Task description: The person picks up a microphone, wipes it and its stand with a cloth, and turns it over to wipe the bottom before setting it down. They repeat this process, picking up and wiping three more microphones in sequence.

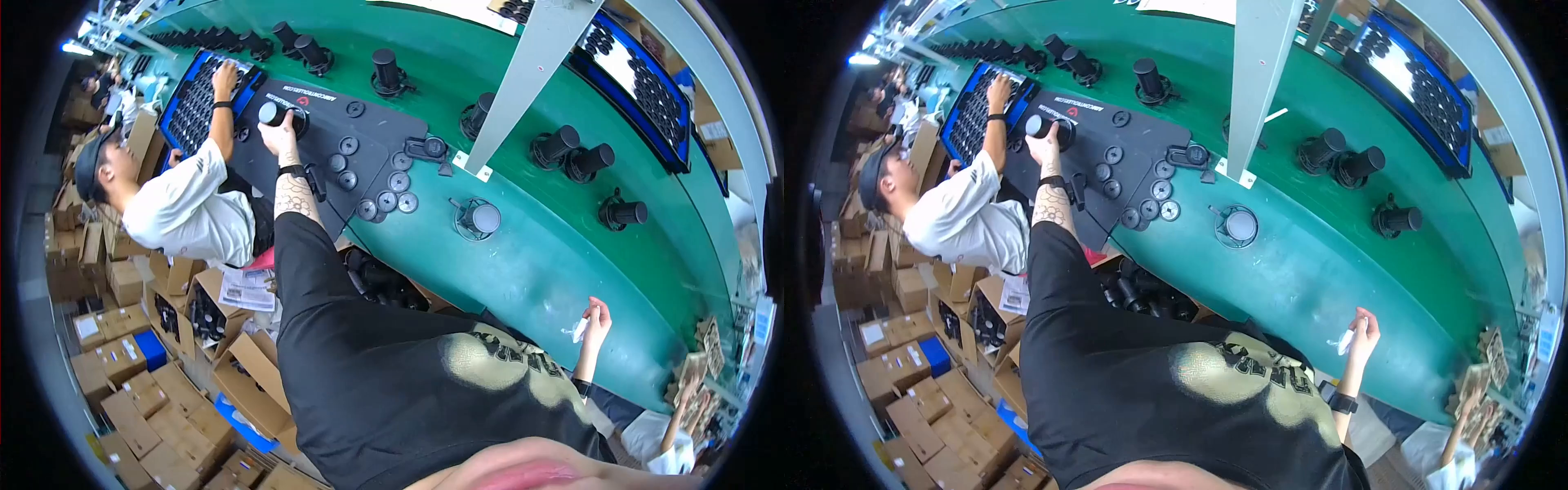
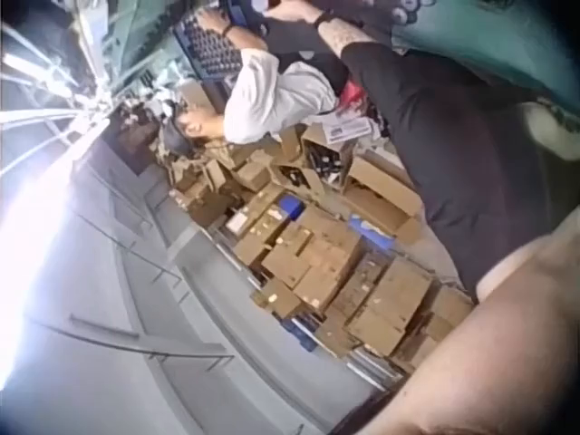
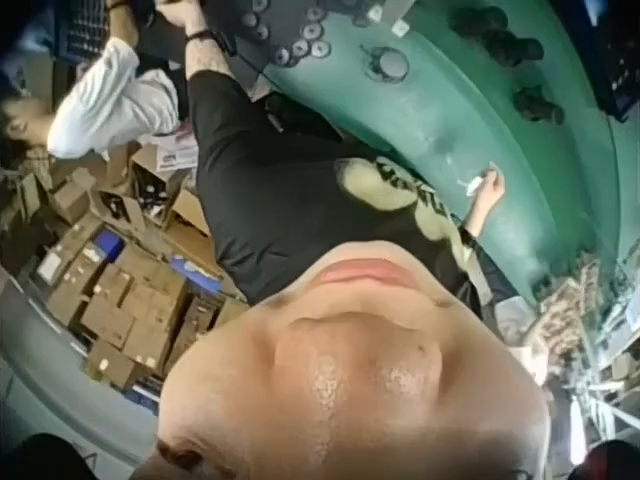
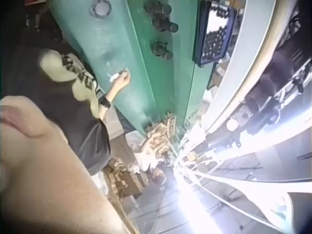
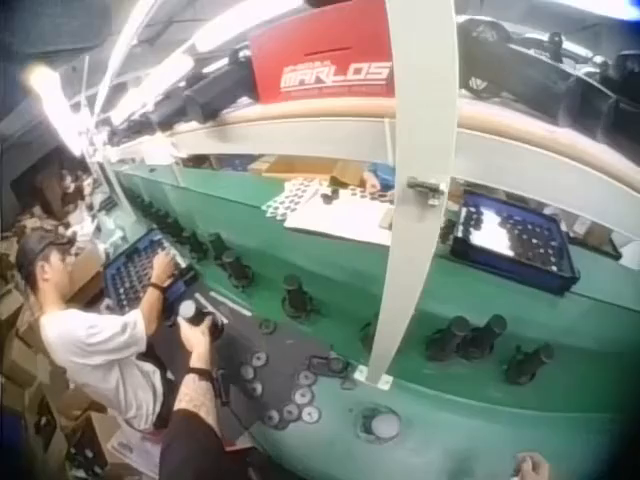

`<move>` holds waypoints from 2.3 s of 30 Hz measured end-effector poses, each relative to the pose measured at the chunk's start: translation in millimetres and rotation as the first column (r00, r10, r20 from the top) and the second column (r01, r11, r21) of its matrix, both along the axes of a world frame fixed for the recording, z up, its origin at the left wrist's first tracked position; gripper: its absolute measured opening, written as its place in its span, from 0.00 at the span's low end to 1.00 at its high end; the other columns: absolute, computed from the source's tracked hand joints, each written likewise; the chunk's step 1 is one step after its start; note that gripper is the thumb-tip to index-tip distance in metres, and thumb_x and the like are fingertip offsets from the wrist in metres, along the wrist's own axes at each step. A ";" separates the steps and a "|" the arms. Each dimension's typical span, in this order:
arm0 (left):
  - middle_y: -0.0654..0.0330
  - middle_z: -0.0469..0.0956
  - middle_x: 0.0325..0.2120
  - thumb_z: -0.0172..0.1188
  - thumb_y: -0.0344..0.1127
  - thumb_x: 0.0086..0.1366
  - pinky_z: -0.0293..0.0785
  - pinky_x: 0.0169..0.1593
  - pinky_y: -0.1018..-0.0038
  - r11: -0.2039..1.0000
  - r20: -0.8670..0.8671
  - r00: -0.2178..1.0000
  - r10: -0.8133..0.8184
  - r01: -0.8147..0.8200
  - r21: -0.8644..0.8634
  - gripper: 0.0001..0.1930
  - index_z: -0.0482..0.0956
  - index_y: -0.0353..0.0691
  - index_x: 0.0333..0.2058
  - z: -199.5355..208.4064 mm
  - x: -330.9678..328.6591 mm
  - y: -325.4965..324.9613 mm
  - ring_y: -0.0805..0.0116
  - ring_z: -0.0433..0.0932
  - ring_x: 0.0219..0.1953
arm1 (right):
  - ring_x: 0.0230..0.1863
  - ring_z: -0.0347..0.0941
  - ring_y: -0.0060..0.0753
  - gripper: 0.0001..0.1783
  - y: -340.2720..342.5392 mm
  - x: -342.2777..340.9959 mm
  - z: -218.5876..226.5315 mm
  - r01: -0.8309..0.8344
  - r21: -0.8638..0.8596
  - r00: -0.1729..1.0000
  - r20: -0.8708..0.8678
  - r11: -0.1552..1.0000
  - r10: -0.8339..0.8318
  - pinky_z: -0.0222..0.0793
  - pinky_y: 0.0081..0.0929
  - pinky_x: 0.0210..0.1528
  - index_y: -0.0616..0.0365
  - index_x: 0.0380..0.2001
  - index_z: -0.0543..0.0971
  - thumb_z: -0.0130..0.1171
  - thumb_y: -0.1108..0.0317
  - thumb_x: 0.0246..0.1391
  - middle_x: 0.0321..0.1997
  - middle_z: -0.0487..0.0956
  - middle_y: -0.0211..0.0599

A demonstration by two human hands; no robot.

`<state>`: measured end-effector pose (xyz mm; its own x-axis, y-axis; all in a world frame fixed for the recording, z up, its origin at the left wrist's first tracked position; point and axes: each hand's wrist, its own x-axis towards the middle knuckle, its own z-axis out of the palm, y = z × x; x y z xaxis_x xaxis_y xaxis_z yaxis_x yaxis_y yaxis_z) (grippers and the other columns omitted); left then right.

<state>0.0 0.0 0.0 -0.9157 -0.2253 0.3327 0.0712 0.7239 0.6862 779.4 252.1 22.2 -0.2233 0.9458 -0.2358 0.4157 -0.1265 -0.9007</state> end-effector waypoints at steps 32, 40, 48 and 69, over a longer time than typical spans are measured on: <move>0.62 0.76 0.34 0.59 0.25 0.59 0.75 0.39 0.78 0.122 0.280 0.000 -0.960 0.900 0.419 0.19 0.72 0.38 0.50 94.3 455.3 58.3 0.74 0.76 0.32 | 0.48 0.73 0.40 0.37 173.3 -38.5 20.3 0.208 0.497 0.976 -0.048 0.843 -0.213 0.69 0.32 0.50 0.60 0.54 0.65 0.69 0.61 0.42 0.47 0.75 0.47; 0.55 0.69 0.50 0.68 0.29 0.51 0.78 0.39 0.74 -0.093 -0.082 -0.076 -0.994 0.969 0.231 0.29 0.71 0.42 0.54 206.6 551.0 146.5 0.67 0.74 0.46 | 0.28 0.75 0.25 0.22 7.6 -7.9 104.8 0.131 -0.251 0.622 -0.733 0.959 -0.277 0.73 0.24 0.32 0.61 0.39 0.75 0.55 0.51 0.55 0.30 0.79 0.34; 0.51 0.74 0.43 0.77 0.38 0.40 0.78 0.40 0.77 -0.359 -0.247 -0.309 -0.918 0.914 0.190 0.42 0.66 0.30 0.54 226.8 558.7 128.4 0.67 0.80 0.39 | 0.14 0.69 0.23 0.28 -40.8 1.3 141.2 -0.069 -0.223 0.571 -0.808 0.972 -0.145 0.64 0.21 0.16 0.62 0.37 0.75 0.43 0.45 0.59 0.26 0.79 0.36; 0.50 0.70 0.46 0.80 0.36 0.34 0.80 0.40 0.73 -0.482 -0.509 -0.339 -0.791 0.858 0.178 0.41 0.68 0.35 0.48 235.3 560.9 124.5 0.61 0.74 0.47 | 0.34 0.75 0.27 0.40 -26.9 -3.7 187.5 -0.114 0.139 0.302 -0.938 0.984 0.168 0.71 0.25 0.38 0.71 0.59 0.59 0.45 0.50 0.50 0.42 0.78 0.44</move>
